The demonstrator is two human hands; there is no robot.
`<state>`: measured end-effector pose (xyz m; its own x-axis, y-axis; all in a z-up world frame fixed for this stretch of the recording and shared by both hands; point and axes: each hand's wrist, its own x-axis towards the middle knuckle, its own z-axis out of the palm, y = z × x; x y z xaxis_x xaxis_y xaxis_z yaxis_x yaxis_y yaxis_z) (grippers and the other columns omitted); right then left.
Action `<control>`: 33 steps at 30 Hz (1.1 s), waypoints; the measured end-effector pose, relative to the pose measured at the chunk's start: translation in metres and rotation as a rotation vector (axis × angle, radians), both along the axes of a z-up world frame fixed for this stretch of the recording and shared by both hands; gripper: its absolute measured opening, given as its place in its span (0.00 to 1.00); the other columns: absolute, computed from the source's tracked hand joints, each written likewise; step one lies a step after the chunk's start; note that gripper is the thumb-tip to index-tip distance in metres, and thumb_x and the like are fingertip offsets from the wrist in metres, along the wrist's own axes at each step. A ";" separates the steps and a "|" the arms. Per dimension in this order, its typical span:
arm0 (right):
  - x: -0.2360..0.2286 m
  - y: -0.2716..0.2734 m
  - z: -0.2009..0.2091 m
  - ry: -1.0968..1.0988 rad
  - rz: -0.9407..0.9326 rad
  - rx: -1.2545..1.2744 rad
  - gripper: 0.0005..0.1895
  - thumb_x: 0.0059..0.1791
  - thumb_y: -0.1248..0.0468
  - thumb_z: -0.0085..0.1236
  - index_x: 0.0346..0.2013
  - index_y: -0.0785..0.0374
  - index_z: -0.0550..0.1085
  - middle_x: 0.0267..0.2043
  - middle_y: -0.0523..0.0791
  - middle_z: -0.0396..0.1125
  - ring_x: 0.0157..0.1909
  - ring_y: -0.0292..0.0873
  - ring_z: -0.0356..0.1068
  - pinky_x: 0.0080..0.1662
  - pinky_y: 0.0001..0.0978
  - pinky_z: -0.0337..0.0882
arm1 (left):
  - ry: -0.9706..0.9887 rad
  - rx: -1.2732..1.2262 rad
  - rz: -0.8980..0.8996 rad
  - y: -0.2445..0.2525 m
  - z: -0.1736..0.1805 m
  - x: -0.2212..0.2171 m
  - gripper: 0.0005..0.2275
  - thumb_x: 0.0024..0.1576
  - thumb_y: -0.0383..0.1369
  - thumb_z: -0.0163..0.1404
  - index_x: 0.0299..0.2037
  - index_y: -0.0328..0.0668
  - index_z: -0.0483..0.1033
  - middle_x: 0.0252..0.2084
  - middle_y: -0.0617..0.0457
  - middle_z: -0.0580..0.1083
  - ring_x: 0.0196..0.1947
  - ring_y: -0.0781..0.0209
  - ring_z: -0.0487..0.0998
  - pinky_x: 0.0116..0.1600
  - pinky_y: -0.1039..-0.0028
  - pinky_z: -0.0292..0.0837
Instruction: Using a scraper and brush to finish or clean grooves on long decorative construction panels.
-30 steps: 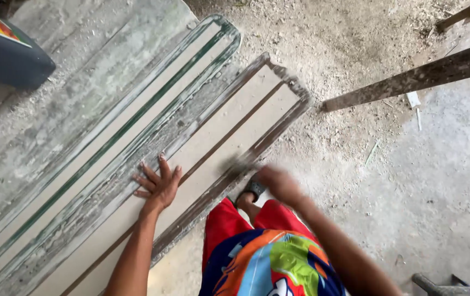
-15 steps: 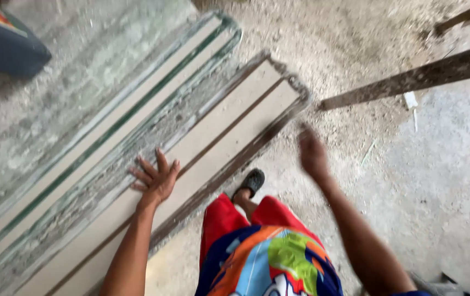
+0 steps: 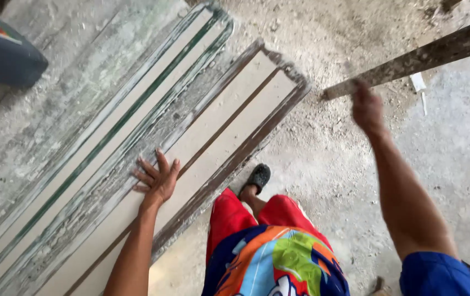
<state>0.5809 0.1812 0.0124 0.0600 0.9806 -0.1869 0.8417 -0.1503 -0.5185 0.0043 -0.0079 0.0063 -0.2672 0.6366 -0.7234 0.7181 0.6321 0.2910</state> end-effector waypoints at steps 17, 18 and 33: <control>-0.354 -0.260 -0.037 1.059 -0.716 -0.748 0.24 0.55 0.51 0.26 0.60 0.63 0.48 0.25 0.48 0.57 0.19 0.42 0.58 0.21 0.31 0.63 | 0.052 -0.011 -0.010 -0.007 -0.008 -0.001 0.45 0.51 0.73 0.22 0.77 0.70 0.25 0.77 0.35 0.19 0.72 0.18 0.14 0.65 0.19 0.21; -0.372 -0.280 -0.080 0.983 -0.608 -0.147 0.22 0.58 0.56 0.37 0.66 0.58 0.52 0.29 0.43 0.58 0.23 0.34 0.59 0.24 0.25 0.64 | 0.042 0.018 0.020 -0.003 -0.008 -0.002 0.45 0.50 0.73 0.22 0.77 0.70 0.25 0.77 0.36 0.18 0.71 0.18 0.13 0.65 0.19 0.20; -0.114 -0.064 -0.008 0.921 -0.939 0.016 0.19 0.59 0.59 0.33 0.62 0.64 0.60 0.26 0.41 0.61 0.20 0.34 0.59 0.19 0.30 0.65 | 0.011 -0.004 0.050 -0.007 -0.013 -0.003 0.47 0.48 0.74 0.23 0.76 0.71 0.24 0.77 0.36 0.18 0.71 0.19 0.10 0.63 0.18 0.17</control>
<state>0.4670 0.1168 0.0041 0.5732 0.6378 -0.5144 -0.2399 -0.4696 -0.8497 0.0013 -0.0151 -0.0072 -0.3064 0.6193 -0.7229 0.6885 0.6686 0.2810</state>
